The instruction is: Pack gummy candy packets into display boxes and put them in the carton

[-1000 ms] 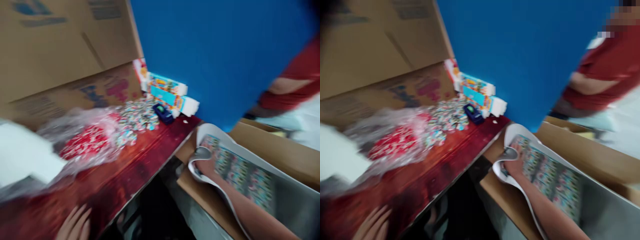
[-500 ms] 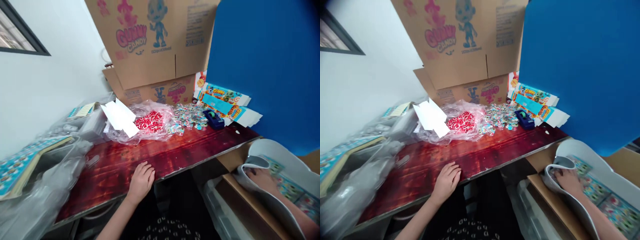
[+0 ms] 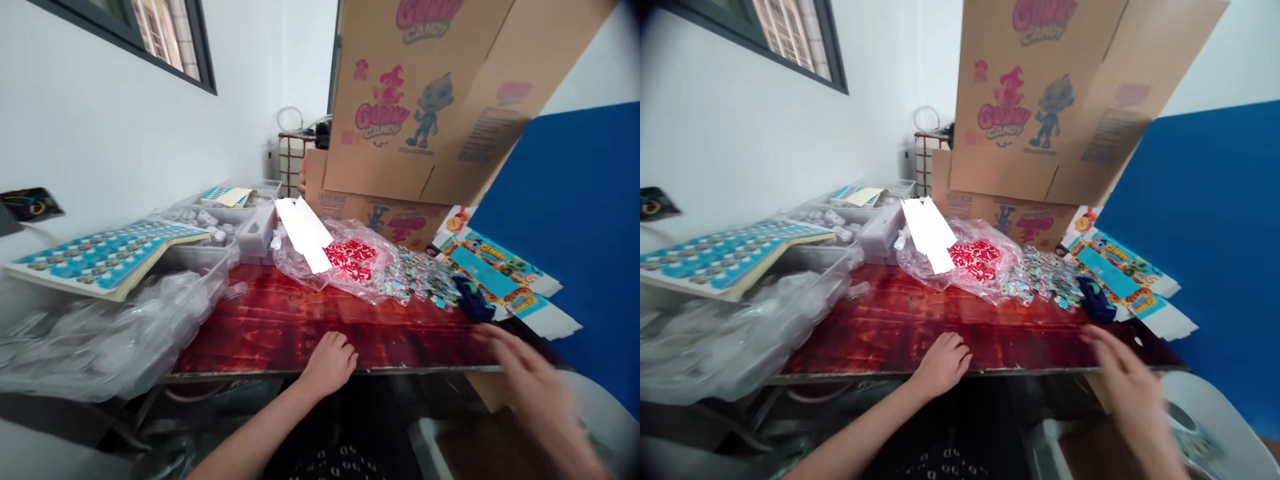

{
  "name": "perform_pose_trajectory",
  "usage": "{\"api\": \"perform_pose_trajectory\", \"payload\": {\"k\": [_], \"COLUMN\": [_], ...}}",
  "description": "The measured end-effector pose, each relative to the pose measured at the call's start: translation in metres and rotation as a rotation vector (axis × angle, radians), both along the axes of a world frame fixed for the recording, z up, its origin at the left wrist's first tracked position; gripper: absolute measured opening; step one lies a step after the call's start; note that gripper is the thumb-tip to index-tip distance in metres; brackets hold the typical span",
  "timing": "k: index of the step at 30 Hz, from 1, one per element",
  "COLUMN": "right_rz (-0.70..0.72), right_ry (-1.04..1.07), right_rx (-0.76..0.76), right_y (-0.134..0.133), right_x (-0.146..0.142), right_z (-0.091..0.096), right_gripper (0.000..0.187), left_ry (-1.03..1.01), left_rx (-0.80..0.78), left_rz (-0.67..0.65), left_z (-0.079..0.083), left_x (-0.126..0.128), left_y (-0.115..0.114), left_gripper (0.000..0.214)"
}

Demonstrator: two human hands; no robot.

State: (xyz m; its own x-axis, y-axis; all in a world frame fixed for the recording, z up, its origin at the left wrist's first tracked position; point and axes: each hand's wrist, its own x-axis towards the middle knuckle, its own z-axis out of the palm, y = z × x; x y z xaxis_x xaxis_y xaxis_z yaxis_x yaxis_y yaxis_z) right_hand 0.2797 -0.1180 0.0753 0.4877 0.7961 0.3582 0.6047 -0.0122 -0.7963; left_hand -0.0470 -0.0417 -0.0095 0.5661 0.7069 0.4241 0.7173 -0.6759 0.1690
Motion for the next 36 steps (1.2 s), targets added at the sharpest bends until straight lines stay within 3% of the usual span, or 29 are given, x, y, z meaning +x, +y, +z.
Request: {"api": "perform_pose_trajectory", "payload": {"k": [2,5,7,9,12,16,19,21,24,27,30,32,34,36], "right_rz": [0.27,0.654,0.71,0.668,0.62,0.595,0.576,0.538,0.494,0.532,0.539,0.583,0.677,0.775], "right_ry": [0.09,-0.006,-0.164,-0.309,-0.379,-0.456,-0.481,-0.464,-0.435,-0.38,-0.308,-0.308,-0.338,-0.329], "right_rx": [-0.046,-0.012,-0.046,-0.094,-0.11,-0.087,-0.082,-0.083,-0.034,0.118,0.271,0.351,0.401,0.415], "right_y": [0.056,0.129,0.171,0.209,0.257,0.301,0.324,0.331,0.319,0.272,0.204,0.158,0.119,0.089], "right_x": [-0.08,-0.187,-0.238,-0.274,-0.307,-0.33,-0.334,-0.328,-0.306,-0.277,-0.259,-0.258,-0.26,-0.259], "right_z": [0.007,0.014,0.018,0.022,0.021,0.013,0.013,0.02,0.034,0.035,0.012,-0.012,-0.03,-0.032], "right_gripper": [0.044,0.04,0.04,0.043,0.05,0.064,0.043,0.04,0.046,0.047,0.044,0.044,0.054,0.063], "left_ry": [-0.012,-0.045,-0.062,-0.077,-0.112,-0.197,-0.327,-0.562,-1.079,-1.457,-1.611,-1.641,-1.683,-1.713], "left_rx": [-0.034,-0.073,-0.093,-0.101,-0.1,-0.122,-0.209,-0.367,-0.704,-0.758,-0.677,-0.662,-0.683,-0.733], "left_rz": [0.008,0.027,0.028,0.026,0.034,0.033,-0.044,-0.068,0.102,0.243,0.241,0.223,0.162,0.126], "left_z": [-0.001,-0.003,-0.005,-0.007,-0.013,-0.029,-0.04,-0.04,-0.019,0.025,0.075,0.101,0.115,0.12], "left_x": [-0.001,-0.001,-0.001,-0.002,-0.002,0.005,0.007,0.0,-0.027,-0.062,-0.084,-0.088,-0.086,-0.082], "left_y": [0.0,-0.001,-0.002,-0.003,-0.003,0.001,0.006,0.012,0.033,0.064,0.093,0.103,0.106,0.102], "left_gripper": [0.023,0.022,0.021,0.021,0.022,0.019,0.016,0.019,0.037,0.075,0.102,0.105,0.105,0.104]}}
